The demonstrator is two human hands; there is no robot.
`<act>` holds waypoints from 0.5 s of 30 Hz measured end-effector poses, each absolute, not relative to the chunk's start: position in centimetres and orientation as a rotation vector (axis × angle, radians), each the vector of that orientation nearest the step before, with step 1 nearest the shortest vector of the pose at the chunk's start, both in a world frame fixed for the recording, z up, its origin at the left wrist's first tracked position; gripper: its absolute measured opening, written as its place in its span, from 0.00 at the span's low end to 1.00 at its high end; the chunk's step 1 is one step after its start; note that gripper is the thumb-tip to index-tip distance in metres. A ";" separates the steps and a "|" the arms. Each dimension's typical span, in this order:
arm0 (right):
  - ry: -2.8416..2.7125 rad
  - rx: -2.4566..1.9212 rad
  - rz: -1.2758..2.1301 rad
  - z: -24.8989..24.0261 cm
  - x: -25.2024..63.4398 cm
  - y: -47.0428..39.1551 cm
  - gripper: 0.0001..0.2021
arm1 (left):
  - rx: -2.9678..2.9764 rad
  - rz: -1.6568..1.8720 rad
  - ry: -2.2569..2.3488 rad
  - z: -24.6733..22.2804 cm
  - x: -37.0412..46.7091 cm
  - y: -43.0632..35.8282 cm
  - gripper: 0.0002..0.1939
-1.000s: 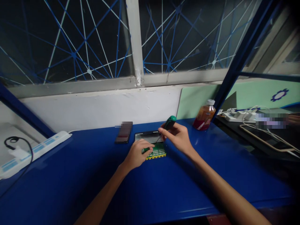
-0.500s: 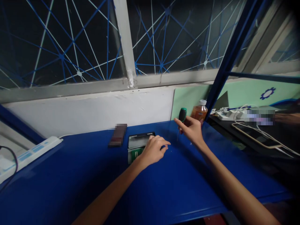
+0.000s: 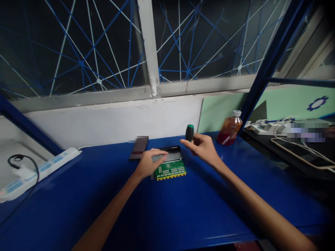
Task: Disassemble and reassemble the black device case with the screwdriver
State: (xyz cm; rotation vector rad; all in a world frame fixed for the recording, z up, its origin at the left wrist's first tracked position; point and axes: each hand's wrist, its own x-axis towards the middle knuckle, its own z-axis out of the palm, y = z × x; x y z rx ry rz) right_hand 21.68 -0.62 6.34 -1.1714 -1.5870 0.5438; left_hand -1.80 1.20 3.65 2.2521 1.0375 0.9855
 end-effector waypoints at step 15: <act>-1.967 -1.052 0.623 6.5 14.0 1.3 0.17 | 2.241 0.825 0.998 2.3 -4.9 2.1 0.09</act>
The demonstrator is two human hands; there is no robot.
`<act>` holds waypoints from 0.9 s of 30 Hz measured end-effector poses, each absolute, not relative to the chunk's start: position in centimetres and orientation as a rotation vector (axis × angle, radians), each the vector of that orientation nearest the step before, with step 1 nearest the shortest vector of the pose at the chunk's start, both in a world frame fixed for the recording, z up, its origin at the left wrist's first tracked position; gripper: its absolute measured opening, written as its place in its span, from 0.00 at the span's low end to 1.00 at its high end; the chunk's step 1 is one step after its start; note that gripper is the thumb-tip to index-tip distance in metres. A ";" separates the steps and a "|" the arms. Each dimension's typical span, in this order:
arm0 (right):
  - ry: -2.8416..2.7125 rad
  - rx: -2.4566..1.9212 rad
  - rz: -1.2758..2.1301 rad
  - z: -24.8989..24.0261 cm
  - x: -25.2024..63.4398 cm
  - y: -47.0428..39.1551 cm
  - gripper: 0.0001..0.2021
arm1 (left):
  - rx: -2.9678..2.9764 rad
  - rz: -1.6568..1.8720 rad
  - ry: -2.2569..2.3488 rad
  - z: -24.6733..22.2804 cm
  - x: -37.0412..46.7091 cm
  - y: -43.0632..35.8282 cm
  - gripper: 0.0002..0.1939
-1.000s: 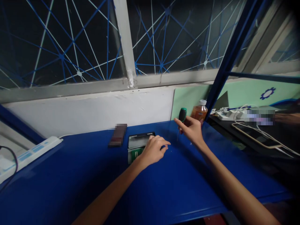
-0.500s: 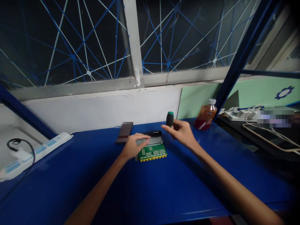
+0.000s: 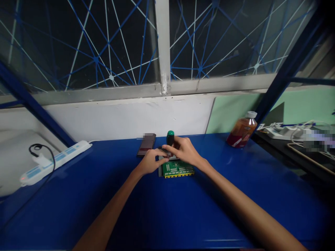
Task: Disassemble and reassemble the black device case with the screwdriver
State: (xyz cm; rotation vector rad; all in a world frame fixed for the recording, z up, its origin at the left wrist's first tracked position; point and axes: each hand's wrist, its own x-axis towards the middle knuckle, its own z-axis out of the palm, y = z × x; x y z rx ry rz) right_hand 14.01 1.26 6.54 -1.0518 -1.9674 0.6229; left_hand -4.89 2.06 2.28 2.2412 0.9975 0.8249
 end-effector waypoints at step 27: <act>-2.016 -1.062 0.589 5.4 13.7 1.3 0.18 | 2.272 0.814 1.023 1.8 -5.0 2.2 0.09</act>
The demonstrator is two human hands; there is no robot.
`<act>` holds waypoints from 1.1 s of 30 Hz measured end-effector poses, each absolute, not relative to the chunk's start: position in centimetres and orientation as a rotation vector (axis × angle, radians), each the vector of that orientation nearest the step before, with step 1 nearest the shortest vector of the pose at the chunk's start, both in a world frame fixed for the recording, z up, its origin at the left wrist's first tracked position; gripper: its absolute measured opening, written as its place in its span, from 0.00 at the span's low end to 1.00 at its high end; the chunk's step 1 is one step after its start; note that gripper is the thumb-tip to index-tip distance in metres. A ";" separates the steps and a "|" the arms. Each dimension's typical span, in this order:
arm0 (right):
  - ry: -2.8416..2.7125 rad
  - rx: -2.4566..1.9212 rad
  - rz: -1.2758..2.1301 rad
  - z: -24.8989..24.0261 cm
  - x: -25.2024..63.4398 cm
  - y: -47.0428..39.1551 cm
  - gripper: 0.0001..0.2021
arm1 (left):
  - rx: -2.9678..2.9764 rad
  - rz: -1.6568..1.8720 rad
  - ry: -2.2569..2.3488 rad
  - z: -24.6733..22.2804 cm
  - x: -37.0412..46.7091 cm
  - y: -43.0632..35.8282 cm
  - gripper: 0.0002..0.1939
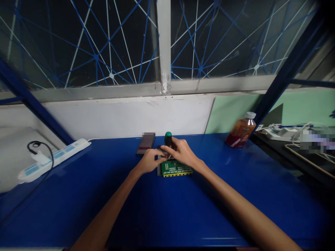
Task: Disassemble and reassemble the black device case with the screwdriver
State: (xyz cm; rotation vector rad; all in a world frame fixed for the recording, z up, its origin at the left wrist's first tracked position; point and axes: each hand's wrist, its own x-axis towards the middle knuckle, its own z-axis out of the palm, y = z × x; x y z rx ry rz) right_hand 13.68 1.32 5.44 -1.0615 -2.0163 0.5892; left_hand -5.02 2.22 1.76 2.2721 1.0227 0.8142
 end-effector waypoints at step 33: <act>-2.091 -1.042 0.741 5.3 13.6 1.0 0.13 | 2.385 0.869 1.007 1.4 -5.4 2.6 0.07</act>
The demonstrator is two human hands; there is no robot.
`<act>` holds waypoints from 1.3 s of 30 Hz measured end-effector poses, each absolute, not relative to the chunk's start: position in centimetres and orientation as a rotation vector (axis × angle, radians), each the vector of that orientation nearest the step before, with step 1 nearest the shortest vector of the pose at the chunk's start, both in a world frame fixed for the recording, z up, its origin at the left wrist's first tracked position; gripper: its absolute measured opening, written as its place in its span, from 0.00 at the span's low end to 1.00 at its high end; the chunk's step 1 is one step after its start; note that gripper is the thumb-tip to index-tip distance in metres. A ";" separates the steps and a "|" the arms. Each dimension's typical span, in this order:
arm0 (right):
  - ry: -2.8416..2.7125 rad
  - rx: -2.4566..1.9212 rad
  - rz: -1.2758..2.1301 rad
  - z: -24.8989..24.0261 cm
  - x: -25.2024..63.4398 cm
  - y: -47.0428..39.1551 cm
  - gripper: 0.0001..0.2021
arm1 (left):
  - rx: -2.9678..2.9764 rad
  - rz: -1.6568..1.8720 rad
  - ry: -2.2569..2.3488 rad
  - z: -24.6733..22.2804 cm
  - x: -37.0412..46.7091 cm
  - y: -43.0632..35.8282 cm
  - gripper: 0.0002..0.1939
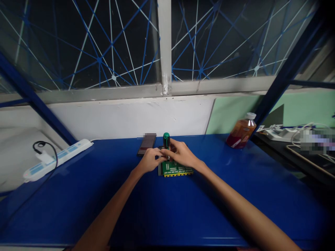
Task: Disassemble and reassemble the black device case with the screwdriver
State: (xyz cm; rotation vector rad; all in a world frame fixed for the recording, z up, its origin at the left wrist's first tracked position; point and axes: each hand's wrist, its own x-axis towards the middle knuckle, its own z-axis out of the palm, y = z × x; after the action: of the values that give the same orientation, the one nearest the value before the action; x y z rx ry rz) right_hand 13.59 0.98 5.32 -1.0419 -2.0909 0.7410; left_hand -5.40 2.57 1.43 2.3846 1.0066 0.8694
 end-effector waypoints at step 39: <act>-2.064 -1.077 0.698 5.5 13.9 0.9 0.13 | 2.352 0.892 1.009 1.6 -4.9 2.1 0.07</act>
State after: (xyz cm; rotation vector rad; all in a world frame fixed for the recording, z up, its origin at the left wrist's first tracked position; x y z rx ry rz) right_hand 13.91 0.90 5.48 -1.0770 -2.0642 0.6984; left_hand -4.92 2.14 1.55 2.3518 1.0094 0.8923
